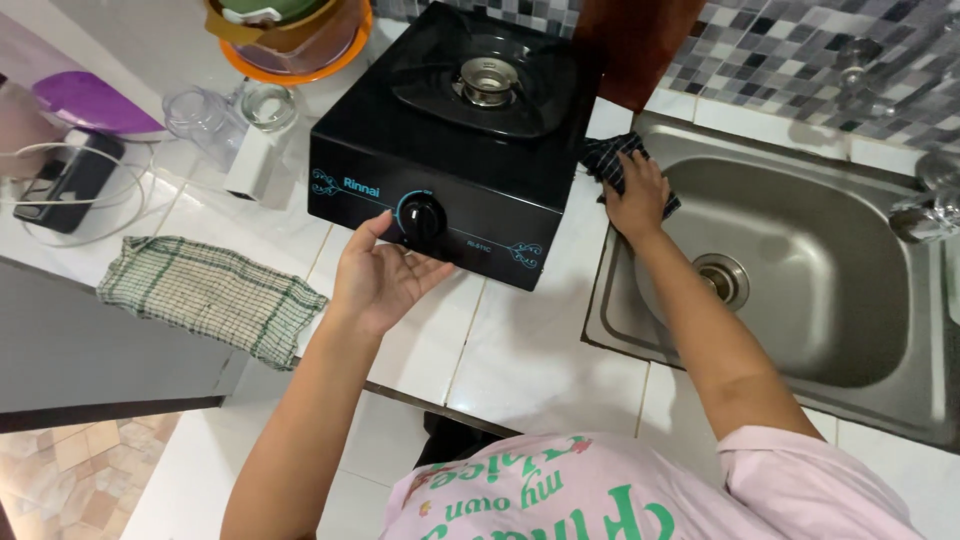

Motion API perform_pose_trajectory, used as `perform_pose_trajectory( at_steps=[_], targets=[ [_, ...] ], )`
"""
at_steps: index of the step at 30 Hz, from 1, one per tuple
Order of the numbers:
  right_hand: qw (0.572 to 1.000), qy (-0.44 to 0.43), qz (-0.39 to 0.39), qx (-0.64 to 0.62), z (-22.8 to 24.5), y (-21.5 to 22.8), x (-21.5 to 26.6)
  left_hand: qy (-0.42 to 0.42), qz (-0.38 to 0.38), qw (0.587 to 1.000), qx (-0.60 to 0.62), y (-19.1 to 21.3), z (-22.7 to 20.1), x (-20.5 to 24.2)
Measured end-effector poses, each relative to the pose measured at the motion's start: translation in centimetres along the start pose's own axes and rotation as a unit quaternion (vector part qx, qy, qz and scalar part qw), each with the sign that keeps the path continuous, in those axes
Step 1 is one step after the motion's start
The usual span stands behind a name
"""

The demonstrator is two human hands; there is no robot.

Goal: Cleaning the kitchen counter, sink, and stove area using a cloth.

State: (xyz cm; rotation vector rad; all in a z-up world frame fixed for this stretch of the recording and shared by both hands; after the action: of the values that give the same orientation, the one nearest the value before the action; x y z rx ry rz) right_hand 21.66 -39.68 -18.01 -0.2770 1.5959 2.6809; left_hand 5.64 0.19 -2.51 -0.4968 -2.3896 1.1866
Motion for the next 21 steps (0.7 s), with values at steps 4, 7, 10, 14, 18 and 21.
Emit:
perform_pose_trajectory(
  at_steps=[4,7,10,14,18,21],
  targets=[
    [1.000,-0.011,0.003,0.006,-0.2,0.2,0.2,-0.009,0.005,1.000,-0.014,-0.1,0.2,-0.5],
    [1.000,0.013,0.004,0.002,-0.4,-0.1,0.1,0.006,0.001,1.000,-0.010,-0.5,0.7,-1.0],
    [1.000,0.012,-0.010,0.011,-0.7,-0.1,0.3,0.009,0.012,1.000,-0.017,-0.6,1.8,-1.6],
    [1.000,0.015,-0.009,0.004,-0.5,-0.1,0.4,0.026,-0.004,1.000,-0.017,-0.8,3.0,-1.8],
    [1.000,0.004,0.001,-0.002,-0.3,0.2,1.7,0.026,0.007,0.999,-0.020,-0.3,3.4,-1.9],
    [1.000,0.025,0.010,-0.016,1.3,0.6,4.3,0.023,0.019,1.000,-0.002,0.5,3.6,-2.0]
  ],
)
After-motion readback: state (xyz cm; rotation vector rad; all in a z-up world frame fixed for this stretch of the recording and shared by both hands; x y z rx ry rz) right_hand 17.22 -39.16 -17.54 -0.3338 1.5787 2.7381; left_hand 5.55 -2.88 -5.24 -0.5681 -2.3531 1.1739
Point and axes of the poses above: each hand's wrist, its own x-axis away from the middle knuckle, its own y-axis out of the back of the hand, z = x × y, the point moved 7 cm from there along -x, towards the middle knuckle, and after that the axes turned 15 degrees about z, right-handed, at the moved point
